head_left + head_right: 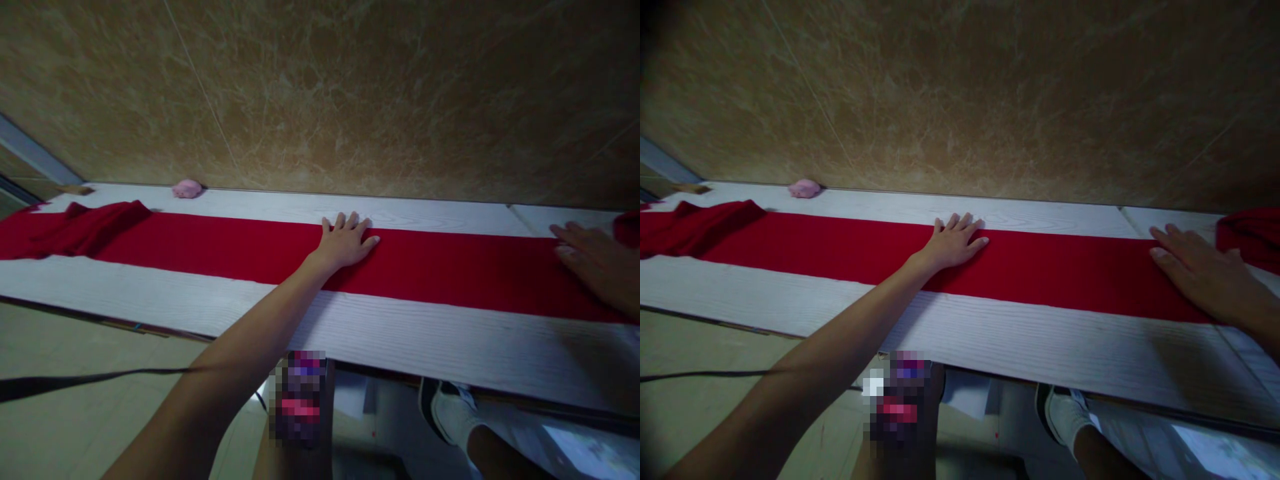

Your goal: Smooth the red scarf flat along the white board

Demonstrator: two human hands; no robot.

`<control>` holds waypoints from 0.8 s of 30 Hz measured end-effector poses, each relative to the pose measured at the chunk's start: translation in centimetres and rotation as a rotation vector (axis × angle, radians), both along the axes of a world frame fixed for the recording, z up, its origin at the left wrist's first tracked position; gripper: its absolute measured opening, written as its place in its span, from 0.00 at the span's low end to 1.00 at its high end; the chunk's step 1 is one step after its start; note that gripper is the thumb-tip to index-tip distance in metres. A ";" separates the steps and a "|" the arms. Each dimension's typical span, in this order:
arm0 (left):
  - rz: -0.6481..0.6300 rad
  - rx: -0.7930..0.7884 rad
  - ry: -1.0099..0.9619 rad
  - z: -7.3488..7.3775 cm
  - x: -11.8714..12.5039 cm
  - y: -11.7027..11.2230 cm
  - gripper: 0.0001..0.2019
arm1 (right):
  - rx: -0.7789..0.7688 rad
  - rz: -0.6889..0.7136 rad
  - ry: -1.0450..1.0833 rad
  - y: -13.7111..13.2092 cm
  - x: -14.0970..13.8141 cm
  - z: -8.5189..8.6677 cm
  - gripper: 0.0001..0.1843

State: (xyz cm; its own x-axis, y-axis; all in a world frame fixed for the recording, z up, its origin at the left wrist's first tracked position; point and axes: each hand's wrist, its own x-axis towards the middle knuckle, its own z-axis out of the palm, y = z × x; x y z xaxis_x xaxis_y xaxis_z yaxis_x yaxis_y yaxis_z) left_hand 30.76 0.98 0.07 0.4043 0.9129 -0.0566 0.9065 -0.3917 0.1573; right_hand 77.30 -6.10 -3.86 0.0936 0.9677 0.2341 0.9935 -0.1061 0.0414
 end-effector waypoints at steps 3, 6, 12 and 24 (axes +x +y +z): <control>0.010 -0.004 -0.001 0.1 0.0 -0.1 0.36 | -0.050 -0.019 0.152 0.1 -1.4 0.1 0.46; 0.007 -0.012 0.000 0.2 -0.1 -0.2 0.36 | -0.103 -0.012 0.239 0.0 -2.1 0.4 0.49; -0.005 0.003 -0.012 0.0 -0.1 0.0 0.36 | -0.032 -0.095 0.245 0.7 -1.3 1.3 0.48; 0.005 -0.021 -0.015 0.1 -0.1 -0.1 0.36 | -0.107 -0.019 0.235 1.7 -2.8 1.0 0.45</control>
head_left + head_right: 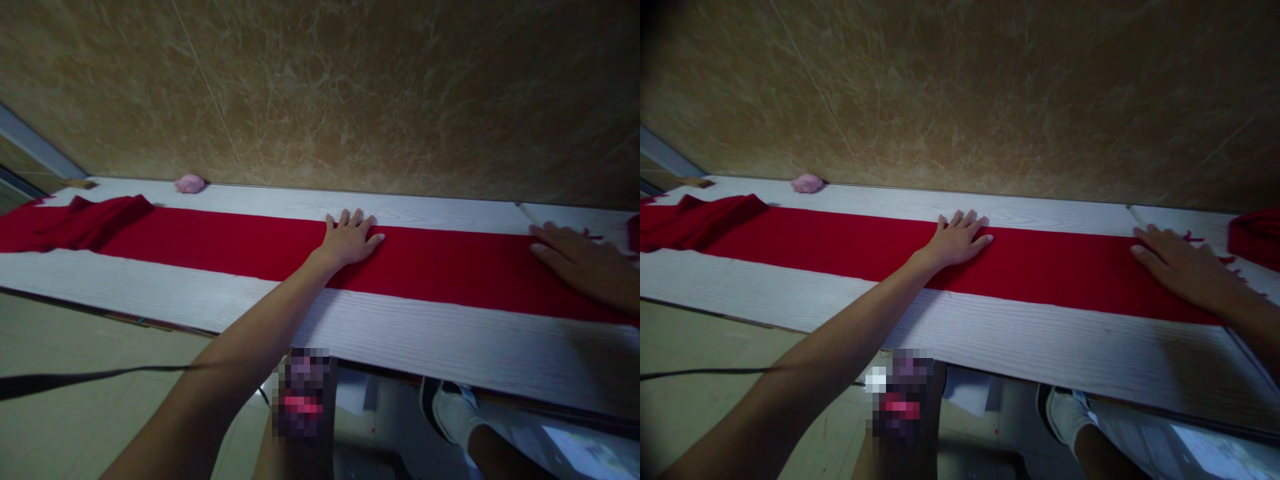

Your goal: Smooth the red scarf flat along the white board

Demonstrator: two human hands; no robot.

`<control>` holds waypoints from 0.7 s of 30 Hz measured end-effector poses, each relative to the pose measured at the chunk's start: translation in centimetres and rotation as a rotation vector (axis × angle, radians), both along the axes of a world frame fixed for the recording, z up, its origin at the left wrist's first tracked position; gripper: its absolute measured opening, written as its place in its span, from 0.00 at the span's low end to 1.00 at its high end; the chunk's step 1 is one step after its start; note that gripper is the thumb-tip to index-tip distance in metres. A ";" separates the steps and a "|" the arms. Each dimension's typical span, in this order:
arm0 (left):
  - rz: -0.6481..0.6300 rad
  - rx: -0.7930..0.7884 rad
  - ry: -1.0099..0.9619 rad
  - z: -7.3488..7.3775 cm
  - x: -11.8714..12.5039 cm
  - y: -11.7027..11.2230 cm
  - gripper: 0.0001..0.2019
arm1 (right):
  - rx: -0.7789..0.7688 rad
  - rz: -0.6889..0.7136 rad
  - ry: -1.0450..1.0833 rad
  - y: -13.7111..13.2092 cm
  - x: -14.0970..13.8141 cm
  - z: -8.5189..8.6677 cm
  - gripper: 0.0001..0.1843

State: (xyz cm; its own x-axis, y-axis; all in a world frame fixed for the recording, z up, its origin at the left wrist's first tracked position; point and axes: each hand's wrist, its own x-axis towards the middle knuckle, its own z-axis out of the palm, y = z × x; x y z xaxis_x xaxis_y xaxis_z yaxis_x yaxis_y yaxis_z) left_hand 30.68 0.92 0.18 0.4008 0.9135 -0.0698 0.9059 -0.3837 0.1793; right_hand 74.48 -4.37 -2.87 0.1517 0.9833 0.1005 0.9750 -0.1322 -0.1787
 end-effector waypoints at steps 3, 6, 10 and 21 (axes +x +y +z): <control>-0.006 -0.001 0.008 0.1 0.0 -0.1 0.36 | -0.030 0.060 0.005 0.3 -0.4 0.1 0.43; -0.012 0.005 0.013 0.2 0.1 -0.1 0.36 | 0.050 0.070 -0.017 0.5 -1.1 0.7 0.42; -0.002 0.004 0.009 0.1 0.1 -0.1 0.36 | -0.028 0.150 -0.011 0.6 -1.8 0.5 0.45; 0.002 0.003 0.015 0.2 0.1 -0.2 0.36 | -0.070 0.242 -0.055 0.7 -5.1 1.0 0.43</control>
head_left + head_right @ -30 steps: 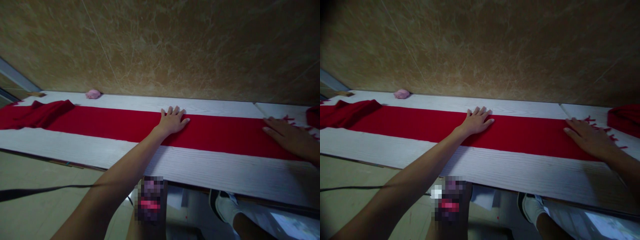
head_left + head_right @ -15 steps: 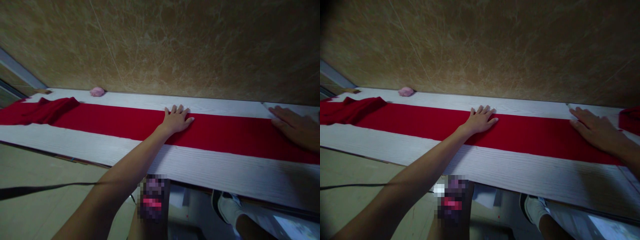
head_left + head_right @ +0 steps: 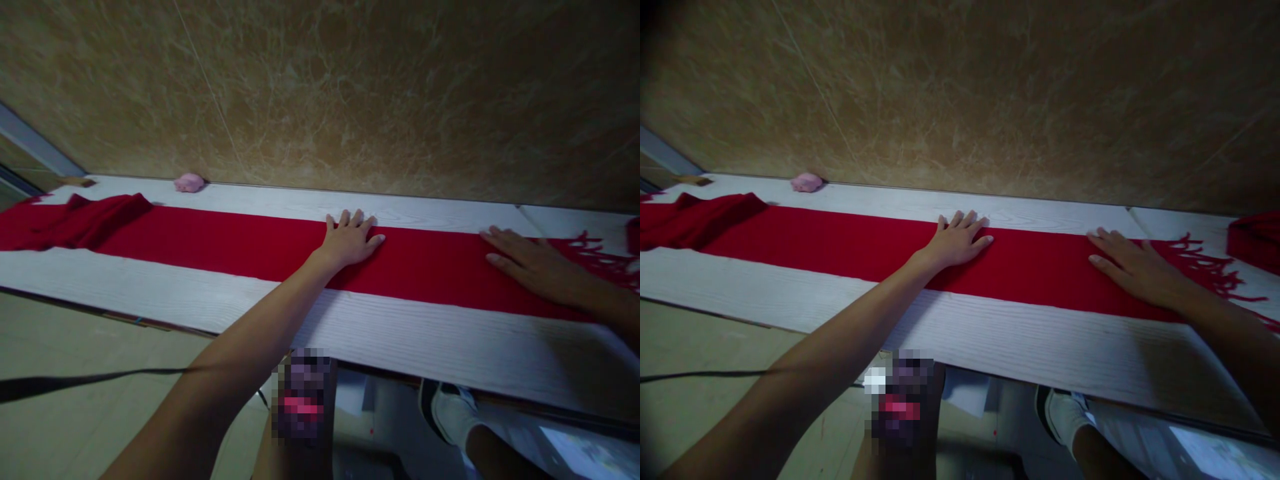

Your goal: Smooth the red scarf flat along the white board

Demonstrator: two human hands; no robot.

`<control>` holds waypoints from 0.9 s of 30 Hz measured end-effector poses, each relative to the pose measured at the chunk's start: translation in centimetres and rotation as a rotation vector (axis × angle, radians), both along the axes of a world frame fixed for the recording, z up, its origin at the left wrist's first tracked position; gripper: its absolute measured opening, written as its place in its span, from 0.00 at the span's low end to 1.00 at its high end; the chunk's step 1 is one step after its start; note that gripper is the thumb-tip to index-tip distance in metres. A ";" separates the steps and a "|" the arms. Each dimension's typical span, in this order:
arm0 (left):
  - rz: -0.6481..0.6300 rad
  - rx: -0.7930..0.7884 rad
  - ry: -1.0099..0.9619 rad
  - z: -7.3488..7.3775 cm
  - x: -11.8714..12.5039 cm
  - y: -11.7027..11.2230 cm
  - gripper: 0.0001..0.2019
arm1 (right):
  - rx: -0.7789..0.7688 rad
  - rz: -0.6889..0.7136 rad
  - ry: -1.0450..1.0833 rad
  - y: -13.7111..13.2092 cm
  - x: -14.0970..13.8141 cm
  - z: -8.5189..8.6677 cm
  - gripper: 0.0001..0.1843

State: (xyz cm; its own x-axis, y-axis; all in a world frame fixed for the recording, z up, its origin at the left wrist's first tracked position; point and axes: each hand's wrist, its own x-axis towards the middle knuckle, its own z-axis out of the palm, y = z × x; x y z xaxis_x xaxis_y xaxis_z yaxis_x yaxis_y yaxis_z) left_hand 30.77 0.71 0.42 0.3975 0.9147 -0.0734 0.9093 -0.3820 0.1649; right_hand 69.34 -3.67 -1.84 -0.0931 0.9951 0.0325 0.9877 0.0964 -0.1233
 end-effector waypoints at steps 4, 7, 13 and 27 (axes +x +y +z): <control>-0.017 0.002 -0.008 0.0 0.0 0.0 0.36 | -0.024 -0.034 0.041 -0.1 -1.7 0.6 0.42; -0.013 0.002 -0.018 -0.2 -0.1 0.1 0.36 | 0.100 0.021 0.032 -0.1 -3.1 0.7 0.39; -0.020 0.046 -0.028 0.4 0.2 -0.3 0.36 | -0.040 0.079 -0.005 -0.1 -5.9 0.3 0.42; -0.266 0.035 -0.040 -0.2 1.7 -1.2 0.36 | 0.203 0.225 0.036 1.9 -11.5 -1.9 0.36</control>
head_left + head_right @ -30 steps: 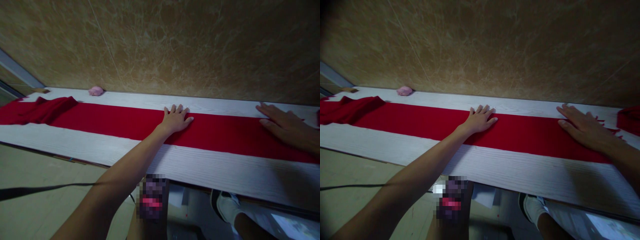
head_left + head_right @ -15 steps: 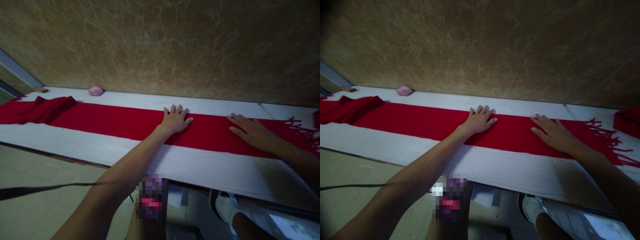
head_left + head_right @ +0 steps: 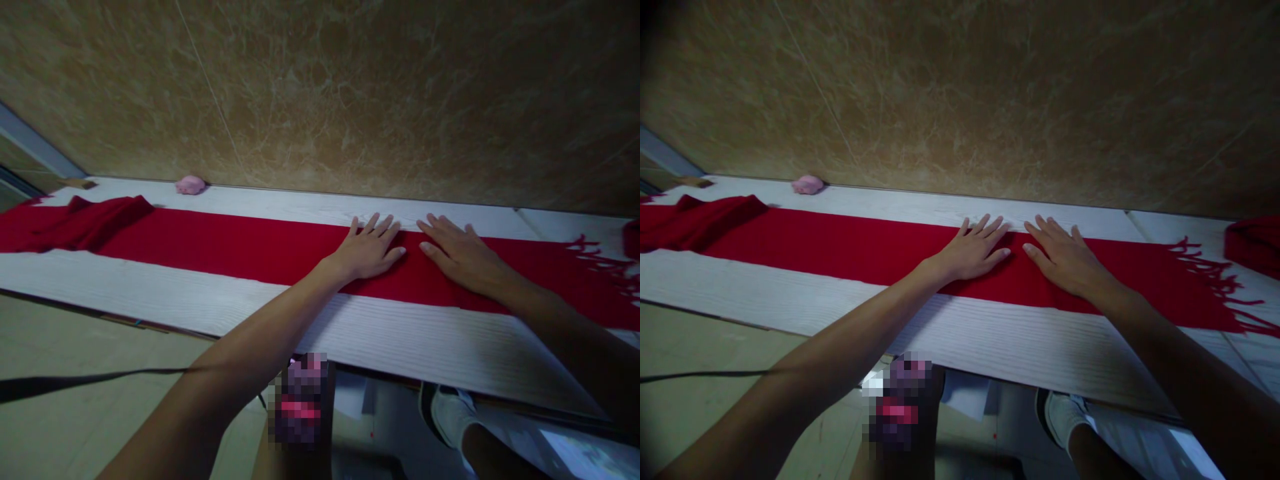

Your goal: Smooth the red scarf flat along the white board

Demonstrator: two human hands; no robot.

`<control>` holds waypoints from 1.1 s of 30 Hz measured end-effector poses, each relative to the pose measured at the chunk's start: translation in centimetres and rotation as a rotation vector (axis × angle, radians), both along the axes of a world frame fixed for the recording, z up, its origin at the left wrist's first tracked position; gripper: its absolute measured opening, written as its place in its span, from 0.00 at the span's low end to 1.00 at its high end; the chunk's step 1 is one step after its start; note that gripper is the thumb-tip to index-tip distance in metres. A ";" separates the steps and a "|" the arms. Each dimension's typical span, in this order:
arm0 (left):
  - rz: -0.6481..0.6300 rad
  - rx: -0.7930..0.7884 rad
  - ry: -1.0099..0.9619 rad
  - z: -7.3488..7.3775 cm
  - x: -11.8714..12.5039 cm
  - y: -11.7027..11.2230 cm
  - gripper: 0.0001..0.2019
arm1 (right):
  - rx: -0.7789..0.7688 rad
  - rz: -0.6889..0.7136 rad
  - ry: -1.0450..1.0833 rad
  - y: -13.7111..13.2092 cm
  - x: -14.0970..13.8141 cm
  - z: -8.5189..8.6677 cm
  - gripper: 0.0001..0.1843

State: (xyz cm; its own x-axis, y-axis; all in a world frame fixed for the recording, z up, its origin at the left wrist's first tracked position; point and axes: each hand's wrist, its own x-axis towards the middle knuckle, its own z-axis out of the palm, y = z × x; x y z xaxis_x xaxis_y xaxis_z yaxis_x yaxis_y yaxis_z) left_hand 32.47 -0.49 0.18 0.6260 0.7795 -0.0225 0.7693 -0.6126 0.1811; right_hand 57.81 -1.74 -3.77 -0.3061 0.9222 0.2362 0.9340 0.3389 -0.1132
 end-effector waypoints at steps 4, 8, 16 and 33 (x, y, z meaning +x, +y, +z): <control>-0.016 -0.036 0.013 0.2 0.0 0.0 0.35 | -0.025 0.046 -0.014 0.2 -0.8 -0.1 0.35; -0.021 0.006 -0.044 0.5 0.2 -0.2 0.35 | 0.006 0.036 -0.003 0.0 -0.9 -0.4 0.36; -0.021 -0.040 -0.020 0.2 0.3 -0.4 0.40 | -0.040 0.055 -0.034 -0.5 -1.2 -0.4 0.36; -0.020 -0.081 0.023 0.4 0.2 -0.7 0.39 | -0.085 0.042 0.002 0.2 -1.9 0.0 0.36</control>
